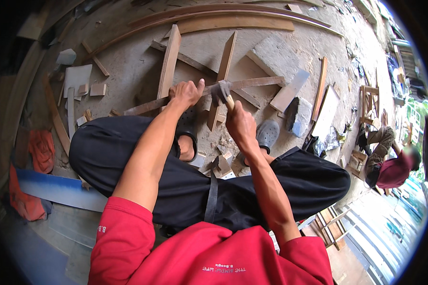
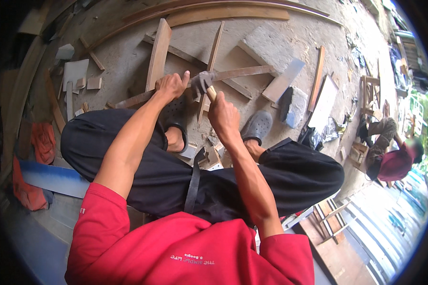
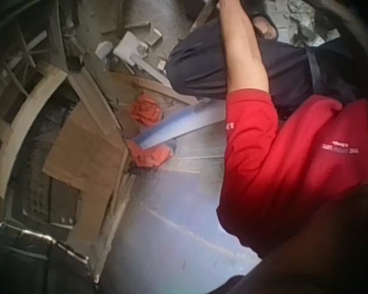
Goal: The person assembles a wooden frame by hammering nails into intersecting wooden pieces. They repeatedly adjust the frame, reposition pieces, and drive nails to secure the joints.
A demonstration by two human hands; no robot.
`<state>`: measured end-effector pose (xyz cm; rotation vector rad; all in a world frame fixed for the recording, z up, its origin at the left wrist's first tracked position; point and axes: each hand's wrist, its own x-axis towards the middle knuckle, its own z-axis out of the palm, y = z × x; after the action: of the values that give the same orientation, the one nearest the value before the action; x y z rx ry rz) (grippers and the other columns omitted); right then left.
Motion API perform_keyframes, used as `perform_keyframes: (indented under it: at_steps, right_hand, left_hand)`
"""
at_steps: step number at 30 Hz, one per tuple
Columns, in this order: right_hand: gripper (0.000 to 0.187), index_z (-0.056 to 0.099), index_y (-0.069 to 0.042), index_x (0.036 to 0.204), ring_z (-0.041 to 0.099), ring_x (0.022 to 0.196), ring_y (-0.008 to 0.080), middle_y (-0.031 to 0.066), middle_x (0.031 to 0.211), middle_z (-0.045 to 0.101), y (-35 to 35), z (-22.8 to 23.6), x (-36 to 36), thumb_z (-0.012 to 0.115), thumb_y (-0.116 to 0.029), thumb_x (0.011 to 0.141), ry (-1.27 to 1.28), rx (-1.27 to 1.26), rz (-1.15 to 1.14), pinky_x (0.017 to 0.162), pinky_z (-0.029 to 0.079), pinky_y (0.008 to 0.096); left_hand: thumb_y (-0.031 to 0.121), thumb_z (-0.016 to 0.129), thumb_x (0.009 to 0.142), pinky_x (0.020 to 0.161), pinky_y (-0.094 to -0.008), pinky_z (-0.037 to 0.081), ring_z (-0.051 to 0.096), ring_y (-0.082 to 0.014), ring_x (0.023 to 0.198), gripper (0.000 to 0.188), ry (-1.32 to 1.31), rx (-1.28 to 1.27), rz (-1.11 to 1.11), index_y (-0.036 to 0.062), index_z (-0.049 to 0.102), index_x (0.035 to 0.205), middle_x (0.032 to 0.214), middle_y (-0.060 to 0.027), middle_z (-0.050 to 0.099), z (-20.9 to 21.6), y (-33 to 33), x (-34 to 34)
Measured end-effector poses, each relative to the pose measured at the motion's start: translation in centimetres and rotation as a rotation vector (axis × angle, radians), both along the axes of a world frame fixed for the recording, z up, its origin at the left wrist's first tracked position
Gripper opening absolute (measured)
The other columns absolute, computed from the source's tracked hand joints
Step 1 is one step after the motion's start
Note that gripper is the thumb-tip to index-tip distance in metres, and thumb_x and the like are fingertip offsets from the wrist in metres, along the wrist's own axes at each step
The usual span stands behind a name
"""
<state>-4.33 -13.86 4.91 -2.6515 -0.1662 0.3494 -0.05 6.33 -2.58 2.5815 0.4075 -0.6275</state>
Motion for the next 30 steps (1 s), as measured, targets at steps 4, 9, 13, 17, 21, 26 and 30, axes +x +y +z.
perform_keyframes:
  at_steps: [4, 9, 13, 17, 21, 26, 30]
  right_hand:
    - [0.015, 0.049, -0.006, 0.094, 0.064, 0.065, 0.0468, 0.0266, 0.070, 0.064, 1.4, 1.1, -1.4, 0.050, -0.021, 0.093, 0.065, -0.089, 0.048, 0.055, 0.048, 0.0577]
    - [0.016, 0.046, -0.005, 0.095, 0.064, 0.066, 0.0461, 0.0257, 0.072, 0.064, 2.7, 2.1, -2.5, 0.055, -0.016, 0.087, 0.079, -0.008, 0.070, 0.057, 0.049, 0.0565]
    - [0.021, 0.053, -0.006, 0.091, 0.063, 0.065, 0.0447, 0.0235, 0.070, 0.064, 2.1, 1.2, -1.6, 0.059, -0.027, 0.092, -0.002, 0.166, -0.043, 0.056, 0.047, 0.0532]
    - [0.022, 0.057, -0.003, 0.088, 0.052, 0.047, 0.0146, 0.0054, 0.058, 0.057, 0.1, 1.0, 0.0, 0.063, -0.023, 0.092, -0.073, 0.535, -0.192, 0.047, 0.045, 0.0379]
    - [0.024, 0.049, -0.008, 0.084, 0.044, 0.037, 0.0125, -0.0001, 0.056, 0.045, -0.5, 2.5, 1.3, 0.064, -0.024, 0.093, 0.405, 0.885, -0.582, 0.034, 0.037, 0.0299]
    - [0.027, 0.047, -0.007, 0.088, 0.044, 0.038, 0.0134, 0.0003, 0.057, 0.045, -0.3, -0.6, 0.5, 0.065, -0.027, 0.092, 0.600, 0.990, -0.650, 0.034, 0.037, 0.0305]
    - [0.026, 0.048, -0.005, 0.082, 0.046, 0.036, 0.0139, 0.0017, 0.053, 0.047, 0.2, -0.3, 0.3, 0.062, -0.025, 0.092, 0.514, 0.958, -0.618, 0.033, 0.037, 0.0312]
  left_hand:
    - [0.060, 0.030, 0.096, 0.081, -0.0559, 0.048, 0.066, -0.0452, 0.094, 0.076, 0.009, -0.009, 0.022, -0.0015, 0.073, 0.085, 0.093, -0.0300, 0.068, -1.1, 0.6, 0.0]
    - [0.061, 0.029, 0.096, 0.083, -0.0539, 0.048, 0.065, -0.0451, 0.098, 0.076, -0.267, -0.120, -0.085, 0.0001, 0.073, 0.086, 0.095, -0.0294, 0.067, -0.3, 1.4, -1.8]
    - [0.059, 0.030, 0.096, 0.082, -0.0543, 0.048, 0.065, -0.0475, 0.094, 0.075, -0.122, -0.001, -0.011, -0.0010, 0.073, 0.085, 0.093, -0.0296, 0.067, -1.5, 1.0, -0.7]
    - [0.059, 0.029, 0.096, 0.083, -0.0552, 0.048, 0.065, -0.0473, 0.094, 0.076, 0.012, 0.030, 0.000, -0.0018, 0.073, 0.086, 0.092, -0.0308, 0.067, -1.7, 0.2, 0.2]
    - [0.059, 0.028, 0.095, 0.083, -0.0565, 0.048, 0.065, -0.0470, 0.093, 0.077, 0.016, 0.030, 0.003, -0.0025, 0.073, 0.087, 0.091, -0.0313, 0.067, -1.4, 0.3, 0.1]
    - [0.059, 0.028, 0.095, 0.082, -0.0564, 0.048, 0.065, -0.0474, 0.093, 0.077, -0.017, 0.038, 0.000, -0.0030, 0.072, 0.087, 0.091, -0.0314, 0.067, -1.3, 0.2, 0.1]
    - [0.059, 0.028, 0.095, 0.084, -0.0554, 0.048, 0.065, -0.0466, 0.094, 0.077, 0.013, 0.037, 0.003, -0.0030, 0.073, 0.088, 0.093, -0.0313, 0.067, -1.2, 0.3, 0.2]
